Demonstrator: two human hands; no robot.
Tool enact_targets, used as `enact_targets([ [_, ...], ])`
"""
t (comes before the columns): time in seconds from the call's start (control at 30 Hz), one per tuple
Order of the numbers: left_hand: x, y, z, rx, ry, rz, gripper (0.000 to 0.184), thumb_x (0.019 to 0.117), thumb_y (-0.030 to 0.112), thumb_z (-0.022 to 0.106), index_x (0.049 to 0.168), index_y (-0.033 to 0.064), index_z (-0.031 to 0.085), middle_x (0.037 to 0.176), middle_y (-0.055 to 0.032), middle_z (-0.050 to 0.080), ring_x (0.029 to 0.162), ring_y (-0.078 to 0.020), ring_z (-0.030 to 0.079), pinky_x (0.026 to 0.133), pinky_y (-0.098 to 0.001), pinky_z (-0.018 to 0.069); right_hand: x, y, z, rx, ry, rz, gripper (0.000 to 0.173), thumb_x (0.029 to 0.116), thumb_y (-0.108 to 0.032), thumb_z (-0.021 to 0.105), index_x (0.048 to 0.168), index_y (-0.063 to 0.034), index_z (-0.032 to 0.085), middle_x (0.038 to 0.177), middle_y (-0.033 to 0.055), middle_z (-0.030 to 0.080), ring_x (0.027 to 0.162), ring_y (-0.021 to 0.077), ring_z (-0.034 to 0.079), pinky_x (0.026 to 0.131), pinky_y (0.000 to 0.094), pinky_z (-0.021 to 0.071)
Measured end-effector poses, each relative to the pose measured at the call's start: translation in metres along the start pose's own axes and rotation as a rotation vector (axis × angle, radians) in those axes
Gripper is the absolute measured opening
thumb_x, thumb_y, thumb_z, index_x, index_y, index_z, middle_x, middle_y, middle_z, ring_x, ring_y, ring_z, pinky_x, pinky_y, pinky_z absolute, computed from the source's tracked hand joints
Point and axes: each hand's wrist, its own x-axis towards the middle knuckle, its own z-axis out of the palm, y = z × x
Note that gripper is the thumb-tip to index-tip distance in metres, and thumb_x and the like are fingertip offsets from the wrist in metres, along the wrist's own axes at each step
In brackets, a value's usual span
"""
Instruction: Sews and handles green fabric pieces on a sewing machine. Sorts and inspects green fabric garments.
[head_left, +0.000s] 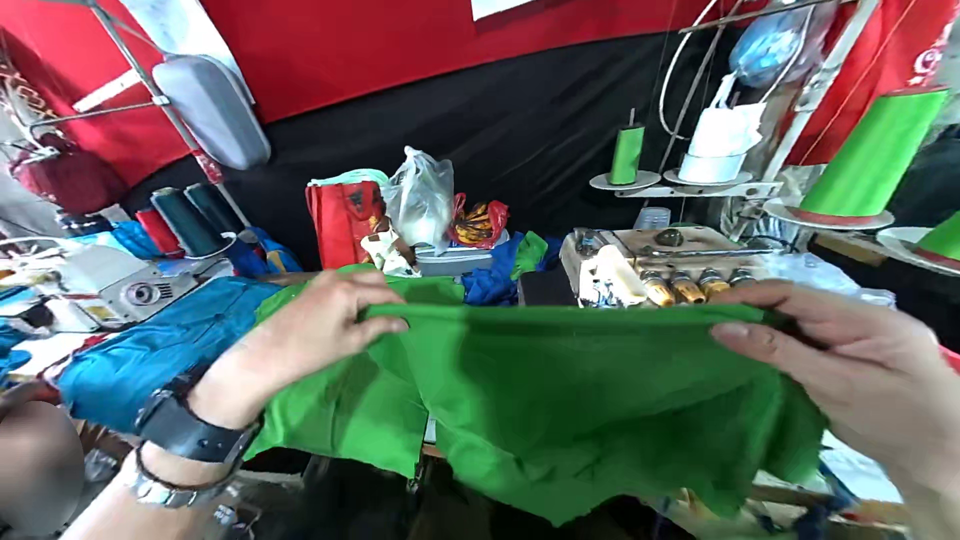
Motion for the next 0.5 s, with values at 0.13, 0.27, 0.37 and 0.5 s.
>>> enact_targets([
  [0.13, -0.004, -0.003, 0.004, 0.338, -0.021, -0.218, 0.012, 0.0932, 0.014, 0.072, 0.098, 0.0055, 0.078, 0.098, -0.0167, 0.066, 0.094, -0.0379, 0.065, 0.079, -0.0620, 0.0499, 0.011, -0.025, 0.013, -0.034, -0.138, 0.075, 0.019, 0.0959, -0.034, 0.067, 0.108, -0.0202, 0.071, 0.083, -0.0120, 0.069, 0.069, -0.0025, 0.064, 0.059, 0.0164, 0.0544],
  [0.27, -0.001, 0.017, 0.008, 0.141, 0.017, -0.607, 0.027, 0.1074, 0.017, 0.050, 0.124, 0.0063, 0.068, 0.103, -0.0212, 0.072, 0.091, -0.0415, 0.070, 0.077, -0.0639, 0.0549, 0.021, -0.069, 0.026, 0.585, -0.439, -0.113, 0.028, 0.1009, -0.038, 0.062, 0.123, -0.0239, 0.071, 0.097, -0.0125, 0.073, 0.084, -0.0039, 0.068, 0.072, 0.0132, 0.0578],
  [0.37, -0.005, 0.036, 0.012, -0.670, 0.087, -0.698, 0.037, 0.1124, 0.024, 0.032, 0.134, 0.0156, 0.061, 0.096, -0.0030, 0.072, 0.076, -0.0129, 0.069, 0.066, -0.0319, 0.0589, 0.037, -0.060, 0.050, 0.610, -0.393, -0.050, 0.029, 0.1020, -0.033, 0.060, 0.123, -0.0151, 0.068, 0.107, -0.0004, 0.073, 0.094, 0.0117, 0.070, 0.082, 0.0271, 0.0608],
  [0.5, -0.001, 0.066, 0.017, -1.341, 0.116, -0.616, 0.040, 0.1101, 0.027, 0.032, 0.131, 0.0207, 0.066, 0.099, 0.0006, 0.073, 0.080, -0.0059, 0.068, 0.065, -0.0226, 0.0576, 0.055, -0.042, 0.096, 0.360, -0.341, 0.028, 0.068, 0.0869, -0.035, 0.077, 0.144, -0.0077, 0.052, 0.137, 0.0030, 0.062, 0.122, 0.0129, 0.061, 0.100, 0.0339, 0.0540],
])
